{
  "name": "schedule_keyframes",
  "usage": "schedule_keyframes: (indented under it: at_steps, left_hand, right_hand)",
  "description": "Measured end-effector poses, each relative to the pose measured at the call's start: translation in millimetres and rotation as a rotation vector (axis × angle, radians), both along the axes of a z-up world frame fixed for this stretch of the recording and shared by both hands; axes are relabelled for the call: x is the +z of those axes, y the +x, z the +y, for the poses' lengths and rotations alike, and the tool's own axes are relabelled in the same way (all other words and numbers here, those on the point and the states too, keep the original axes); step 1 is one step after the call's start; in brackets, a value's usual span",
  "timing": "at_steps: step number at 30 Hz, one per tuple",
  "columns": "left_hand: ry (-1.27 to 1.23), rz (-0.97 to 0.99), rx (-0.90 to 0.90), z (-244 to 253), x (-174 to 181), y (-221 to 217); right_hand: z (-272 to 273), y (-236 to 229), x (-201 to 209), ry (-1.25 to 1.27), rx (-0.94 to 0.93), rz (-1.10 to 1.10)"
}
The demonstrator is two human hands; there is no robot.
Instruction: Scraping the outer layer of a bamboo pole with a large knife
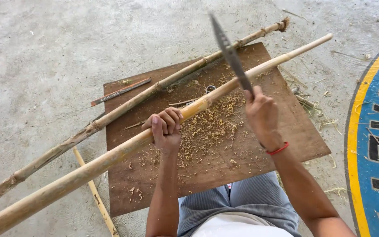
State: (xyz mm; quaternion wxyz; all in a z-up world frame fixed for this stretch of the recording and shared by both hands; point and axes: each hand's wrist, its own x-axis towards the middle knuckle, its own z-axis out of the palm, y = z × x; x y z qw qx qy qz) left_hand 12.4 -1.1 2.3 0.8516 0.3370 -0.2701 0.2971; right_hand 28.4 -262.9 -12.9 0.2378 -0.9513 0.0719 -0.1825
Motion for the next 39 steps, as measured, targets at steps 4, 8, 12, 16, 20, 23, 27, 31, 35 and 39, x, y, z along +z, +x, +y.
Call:
schedule_keyframes:
  at_steps: [4, 8, 12, 16, 20, 23, 27, 31, 35, 39]
  left_hand:
    - [0.042, -0.041, 0.036, -2, -3, 6]
    - [0.021, -0.049, 0.024, 5, -14, 3]
    - [0.089, -0.084, 0.009, 7, -5, 2]
    - [0.138, -0.112, -0.002, 6, 6, -1]
    - [0.131, -0.082, 0.020, 4, 5, -1]
    - [0.111, -0.068, 0.015, 4, 4, 1]
    - [0.050, -0.009, 0.032, 4, -9, 7]
    - [-0.165, 0.190, 0.073, 14, -19, 16]
    - [-0.314, 0.406, 0.150, 23, -8, 16]
    - [-0.313, 0.392, 0.157, 24, -1, 14]
  right_hand:
    - [60, -40, 33, -0.082, 0.146, -0.008]
    - [68, -53, 42, 0.143, 0.381, -0.114]
    - [14, -6, 13, 0.077, 0.181, -0.073]
    - [-40, 18, 5, 0.162, -0.066, 0.058]
    - [-23, 2, -4, 0.109, -0.054, 0.046]
    - [32, -26, 22, 0.116, 0.083, -0.024]
    - [76, -52, 45, 0.198, 0.321, -0.082]
    - [38, -15, 23, 0.171, 0.353, -0.124]
    - [-45, 38, 8, 0.197, -0.004, 0.081]
    - [-78, 58, -2, 0.237, -0.240, 0.252]
